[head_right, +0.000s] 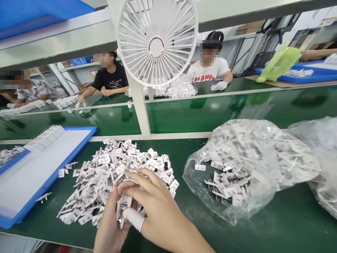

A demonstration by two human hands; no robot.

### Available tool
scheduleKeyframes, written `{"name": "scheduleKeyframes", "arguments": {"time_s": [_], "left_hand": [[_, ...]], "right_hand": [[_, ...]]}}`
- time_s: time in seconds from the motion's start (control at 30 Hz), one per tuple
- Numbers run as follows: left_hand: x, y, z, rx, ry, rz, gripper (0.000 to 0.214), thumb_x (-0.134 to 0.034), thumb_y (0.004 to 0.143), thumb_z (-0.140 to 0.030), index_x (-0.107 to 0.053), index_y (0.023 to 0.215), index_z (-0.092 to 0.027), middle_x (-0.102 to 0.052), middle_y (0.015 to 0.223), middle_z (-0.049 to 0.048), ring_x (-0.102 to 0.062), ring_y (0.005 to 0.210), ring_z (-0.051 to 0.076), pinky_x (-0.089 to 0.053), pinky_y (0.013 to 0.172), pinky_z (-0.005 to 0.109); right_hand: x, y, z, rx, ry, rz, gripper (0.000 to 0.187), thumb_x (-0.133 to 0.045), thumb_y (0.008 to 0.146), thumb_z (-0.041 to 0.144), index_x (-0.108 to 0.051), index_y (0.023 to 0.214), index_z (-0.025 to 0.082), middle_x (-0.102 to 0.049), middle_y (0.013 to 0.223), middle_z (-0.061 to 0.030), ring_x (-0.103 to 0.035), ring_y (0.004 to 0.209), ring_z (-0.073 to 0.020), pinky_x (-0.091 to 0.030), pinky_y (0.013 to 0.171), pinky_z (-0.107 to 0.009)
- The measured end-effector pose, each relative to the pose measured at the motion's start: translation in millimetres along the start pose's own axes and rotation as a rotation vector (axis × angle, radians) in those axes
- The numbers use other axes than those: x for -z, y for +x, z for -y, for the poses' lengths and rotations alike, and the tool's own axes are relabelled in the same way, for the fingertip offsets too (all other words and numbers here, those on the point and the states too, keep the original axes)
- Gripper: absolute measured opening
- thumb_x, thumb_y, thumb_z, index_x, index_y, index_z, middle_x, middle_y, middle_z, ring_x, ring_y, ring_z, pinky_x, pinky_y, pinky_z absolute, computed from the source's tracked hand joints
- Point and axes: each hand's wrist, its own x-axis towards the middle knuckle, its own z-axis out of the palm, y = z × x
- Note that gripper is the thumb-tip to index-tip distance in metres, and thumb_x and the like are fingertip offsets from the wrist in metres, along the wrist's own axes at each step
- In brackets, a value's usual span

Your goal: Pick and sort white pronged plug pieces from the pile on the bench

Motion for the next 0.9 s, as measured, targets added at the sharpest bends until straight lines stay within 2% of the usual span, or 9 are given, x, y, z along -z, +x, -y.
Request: {"name": "scheduleKeyframes", "arguments": {"time_s": [0.07,0.17,0.27,0.37,0.47,0.57,0.63,0.77,0.9], "left_hand": [[2.9,2,2,0.095,-0.062,0.086,0.036,-0.059,0.067,-0.051,-0.058,0.083,-0.019,-0.042,0.044,-0.0069,-0.026,0.032,0.0,-0.017,0.031,0.012],[3.8,4,7,0.221,-0.211,0.202,0.032,-0.068,0.06,-0.044,-0.057,0.069,-0.016,-0.038,0.037,-0.0075,-0.023,0.028,-0.001,-0.011,0.028,0.011],[0.8,4,11,0.296,-0.303,0.187,0.028,-0.072,0.058,-0.037,-0.054,0.063,-0.015,-0.043,0.04,-0.0059,-0.025,0.029,-0.001,-0.012,0.029,0.011],[-1.5,3,11,0.215,-0.276,0.162,0.022,-0.068,0.063,-0.034,-0.057,0.071,-0.017,-0.049,0.049,-0.0051,-0.03,0.032,0.0,-0.014,0.031,0.011],[-1.7,1,9,0.038,-0.028,0.175,0.022,-0.057,0.074,-0.038,-0.057,0.069,-0.016,-0.043,0.042,-0.0058,-0.025,0.031,0.001,-0.014,0.032,0.015],[-1.5,-3,7,-0.062,0.21,0.153,0.027,-0.056,0.073,-0.043,-0.057,0.067,-0.016,-0.036,0.036,-0.0066,-0.023,0.032,0.002,-0.016,0.035,0.018],[-1.4,-5,7,-0.099,0.281,0.114,0.029,-0.058,0.07,-0.045,-0.059,0.07,-0.016,-0.036,0.036,-0.0063,-0.025,0.034,0.003,-0.018,0.036,0.019],[-0.7,-2,6,-0.115,0.321,0.056,0.03,-0.057,0.071,-0.046,-0.06,0.07,-0.016,-0.035,0.036,-0.0061,-0.025,0.035,0.004,-0.018,0.038,0.02],[0.5,4,5,-0.121,0.203,0.039,0.025,-0.054,0.075,-0.041,-0.06,0.071,-0.017,-0.046,0.051,-0.0039,-0.028,0.037,0.003,-0.019,0.037,0.019]], "right_hand": [[2,2,-3,0.031,-0.016,-0.014,0.023,-0.051,0.078,0.02,-0.055,0.1,0.027,-0.04,0.13,0.0012,-0.025,0.122,-0.0267,-0.033,0.096,-0.047],[1,7,-10,0.073,0.036,-0.115,0.016,-0.045,0.082,0.016,-0.057,0.088,0.023,-0.053,0.111,-0.0029,-0.04,0.109,-0.024,-0.038,0.088,-0.041],[-3,10,-15,0.033,0.186,-0.255,0.02,-0.037,0.083,0.012,-0.055,0.075,0.019,-0.056,0.089,-0.0041,-0.049,0.085,-0.0191,-0.041,0.075,-0.034],[-2,12,-15,-0.071,0.398,-0.254,0.024,-0.034,0.085,0.014,-0.051,0.069,0.017,-0.052,0.08,-0.0024,-0.05,0.072,-0.0147,-0.041,0.065,-0.028],[4,14,-13,-0.11,0.506,-0.126,0.03,-0.035,0.088,0.018,-0.046,0.059,0.017,-0.05,0.077,-0.0012,-0.048,0.07,-0.0128,-0.039,0.064,-0.025],[7,17,-13,-0.133,0.538,-0.043,0.03,-0.037,0.089,0.026,-0.047,0.062,0.017,-0.048,0.073,0.0001,-0.046,0.068,-0.0124,-0.037,0.063,-0.025],[6,17,-16,-0.15,0.609,-0.076,0.036,-0.031,0.091,0.034,-0.046,0.064,0.017,-0.048,0.072,-0.0001,-0.046,0.066,-0.0123,-0.036,0.062,-0.025],[0,14,-24,-0.157,0.727,-0.229,0.047,-0.02,0.092,0.043,-0.046,0.064,0.017,-0.05,0.072,-0.0017,-0.048,0.07,-0.0146,-0.037,0.068,-0.028],[-3,9,-29,-0.179,0.68,-0.198,0.039,-0.026,0.092,0.039,-0.048,0.068,0.018,-0.052,0.073,-0.0014,-0.049,0.073,-0.0156,-0.037,0.071,-0.029]]}}
